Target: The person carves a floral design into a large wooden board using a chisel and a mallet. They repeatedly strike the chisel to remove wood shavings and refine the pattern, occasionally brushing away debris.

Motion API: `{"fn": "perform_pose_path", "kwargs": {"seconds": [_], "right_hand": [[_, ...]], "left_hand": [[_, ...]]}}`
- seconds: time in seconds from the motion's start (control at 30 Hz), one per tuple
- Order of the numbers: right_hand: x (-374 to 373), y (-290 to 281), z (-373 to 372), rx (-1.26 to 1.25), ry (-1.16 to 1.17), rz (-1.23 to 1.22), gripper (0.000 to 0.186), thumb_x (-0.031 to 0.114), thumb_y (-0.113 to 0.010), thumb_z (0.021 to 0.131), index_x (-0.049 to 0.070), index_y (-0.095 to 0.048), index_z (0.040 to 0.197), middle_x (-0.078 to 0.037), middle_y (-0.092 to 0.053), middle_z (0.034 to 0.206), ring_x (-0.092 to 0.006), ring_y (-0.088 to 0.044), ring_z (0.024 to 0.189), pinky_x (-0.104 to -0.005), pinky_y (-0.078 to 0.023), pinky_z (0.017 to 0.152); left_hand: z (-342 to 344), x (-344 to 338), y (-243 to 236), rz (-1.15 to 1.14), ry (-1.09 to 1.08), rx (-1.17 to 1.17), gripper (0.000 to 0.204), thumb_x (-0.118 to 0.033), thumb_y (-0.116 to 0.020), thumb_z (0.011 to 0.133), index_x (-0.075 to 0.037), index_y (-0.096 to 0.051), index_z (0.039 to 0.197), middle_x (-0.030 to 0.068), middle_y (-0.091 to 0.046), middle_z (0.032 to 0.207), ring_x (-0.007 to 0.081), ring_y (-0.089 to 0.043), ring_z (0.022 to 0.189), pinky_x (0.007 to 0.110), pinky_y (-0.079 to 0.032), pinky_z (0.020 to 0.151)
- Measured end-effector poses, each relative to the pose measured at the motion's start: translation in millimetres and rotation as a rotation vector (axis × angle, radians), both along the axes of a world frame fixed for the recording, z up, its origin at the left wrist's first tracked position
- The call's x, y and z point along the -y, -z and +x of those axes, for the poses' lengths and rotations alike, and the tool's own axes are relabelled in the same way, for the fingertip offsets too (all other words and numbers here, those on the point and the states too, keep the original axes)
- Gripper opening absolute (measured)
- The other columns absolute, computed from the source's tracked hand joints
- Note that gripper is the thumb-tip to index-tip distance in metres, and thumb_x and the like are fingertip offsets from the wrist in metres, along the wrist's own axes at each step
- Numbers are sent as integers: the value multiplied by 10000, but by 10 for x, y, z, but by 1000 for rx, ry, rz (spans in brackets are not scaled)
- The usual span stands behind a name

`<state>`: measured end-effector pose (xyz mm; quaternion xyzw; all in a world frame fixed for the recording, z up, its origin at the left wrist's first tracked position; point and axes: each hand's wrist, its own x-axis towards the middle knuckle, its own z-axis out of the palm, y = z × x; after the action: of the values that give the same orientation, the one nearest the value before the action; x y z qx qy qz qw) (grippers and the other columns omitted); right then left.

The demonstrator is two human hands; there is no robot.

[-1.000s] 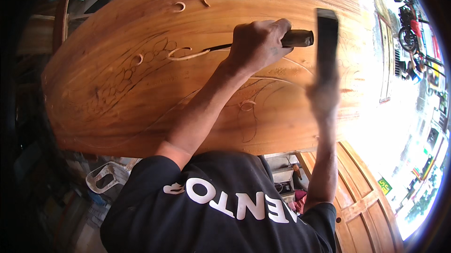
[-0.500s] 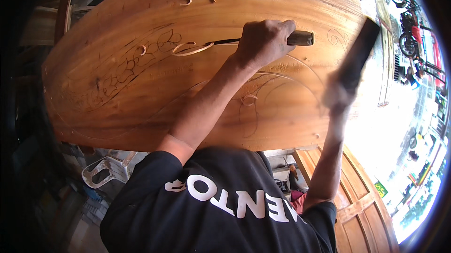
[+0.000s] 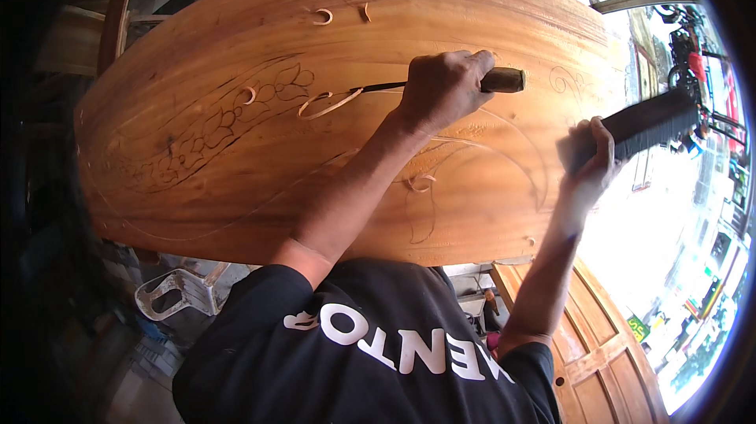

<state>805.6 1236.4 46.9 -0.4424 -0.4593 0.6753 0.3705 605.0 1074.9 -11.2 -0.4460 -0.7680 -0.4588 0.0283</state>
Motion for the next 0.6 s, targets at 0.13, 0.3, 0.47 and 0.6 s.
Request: {"fn": "perform_pose_path", "kwargs": {"seconds": [0.13, 0.3, 0.47, 0.6], "right_hand": [[229, 710, 235, 463, -443, 680, 524, 84, -742, 837, 47, -580, 1334, -53, -663, 921, -135, -623, 809, -298, -521, 744], [-342, 689, 509, 165, -298, 386, 434, 96, -763, 819, 26, -613, 1220, -73, -692, 925, -135, -637, 761, -315, -530, 696], [130, 448, 94, 7, -122, 97, 362, 53, -747, 821, 21, -631, 1163, -50, -665, 894, -151, -640, 851, -295, -529, 747], [29, 948, 411, 693, -554, 1007, 682, -47, -750, 780, 79, -510, 1406, -29, -647, 941, -119, -614, 816, -286, -522, 721]], "left_hand": [[14, -16, -84, -30, 28, -10, 230, -214, -836, 743, -123, -637, 810, 71, -668, 665, 257, -697, 610, 379, -535, 520], [-4, 21, -79, -64, 23, 44, 243, -219, -838, 739, -121, -631, 820, 78, -667, 673, 275, -700, 629, 403, -540, 535], [-29, 34, -33, -38, 15, 44, 205, -193, -807, 758, -112, -631, 826, 93, -669, 685, 296, -703, 646, 425, -548, 559], [-76, 29, -111, -71, 9, 41, 186, -180, -791, 781, -103, -633, 843, 107, -674, 698, 300, -709, 659, 421, -556, 574]]}}
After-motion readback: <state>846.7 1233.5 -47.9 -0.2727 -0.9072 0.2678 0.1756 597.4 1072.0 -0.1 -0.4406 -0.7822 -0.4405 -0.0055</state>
